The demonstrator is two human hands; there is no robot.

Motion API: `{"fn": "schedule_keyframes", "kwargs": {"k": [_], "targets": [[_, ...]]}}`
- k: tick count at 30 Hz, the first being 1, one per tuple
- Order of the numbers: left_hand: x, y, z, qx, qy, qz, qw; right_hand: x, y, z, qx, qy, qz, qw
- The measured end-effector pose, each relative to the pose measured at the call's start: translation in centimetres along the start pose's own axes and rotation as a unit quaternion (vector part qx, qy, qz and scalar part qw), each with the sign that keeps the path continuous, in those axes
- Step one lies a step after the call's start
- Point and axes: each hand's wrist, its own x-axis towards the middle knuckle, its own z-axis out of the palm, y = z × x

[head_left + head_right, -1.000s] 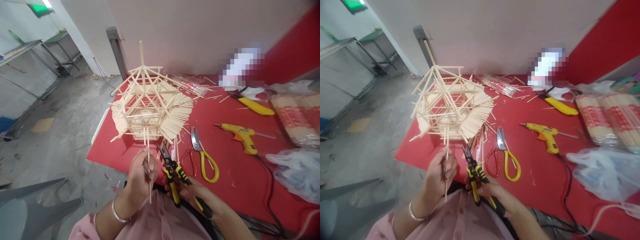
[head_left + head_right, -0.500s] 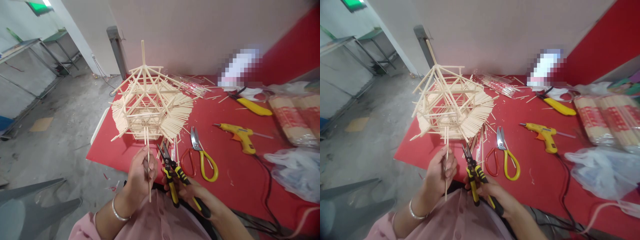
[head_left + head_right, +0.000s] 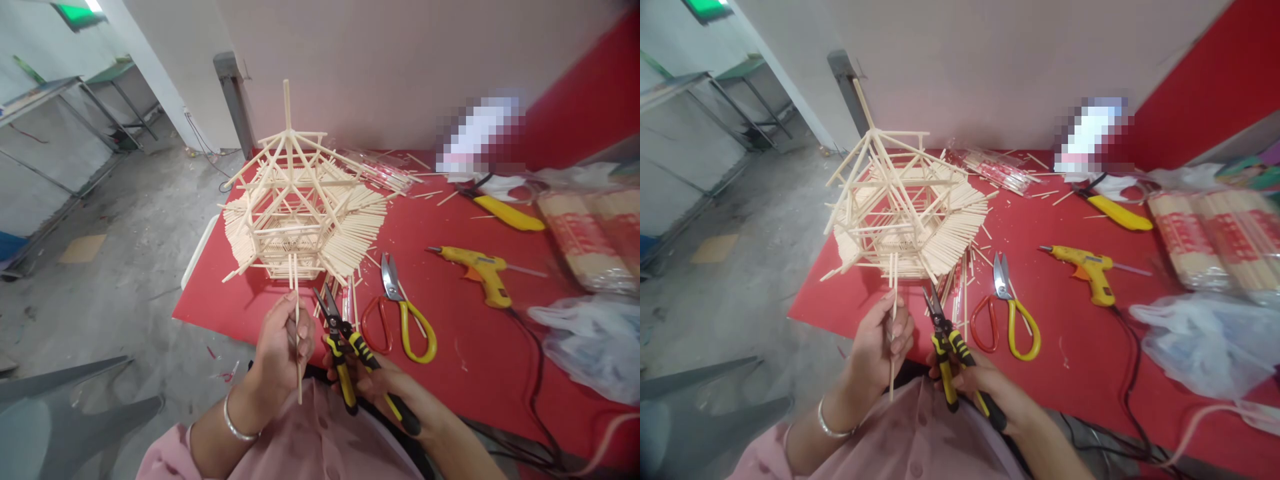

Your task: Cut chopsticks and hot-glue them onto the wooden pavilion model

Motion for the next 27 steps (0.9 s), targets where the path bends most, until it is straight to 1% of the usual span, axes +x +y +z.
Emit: {"fn": "schedule_keyframes", "kwargs": {"k": [3, 7, 11, 16, 20, 27], "targets": [[-0.01, 0.04, 0.01, -0.002, 0.001, 0.003, 1.000, 0.22, 0.44, -0.19, 0.005, 0.012, 0.002, 1.000], [-0.09, 0.10, 0.08, -0.001, 0.000, 0.000, 1.000, 0.10, 0.37, -0.05, 0.018, 0.007, -0.009, 1.000], [-0.19, 0.23, 0.14, -0.004, 0.003, -0.011, 1.000, -0.02, 0.12, 0.11, 0.014, 0.006, -0.007, 1.000], [-0.19, 0.27, 0.17, 0.009, 0.005, -0.021, 1.000, 0.23, 0.37, -0.05, 0.015, 0.001, -0.003, 1.000], [-0.32, 0.23, 0.21, 0.004, 0.012, -0.014, 1.000, 0.31, 0.59, -0.11, 0.016, 0.009, -0.003, 1.000], [-0.41, 0.26, 0.28, 0.004, 0.020, -0.015, 1.000, -0.16, 0.16, 0.50, 0.020, 0.012, -0.011, 1.000]]}}
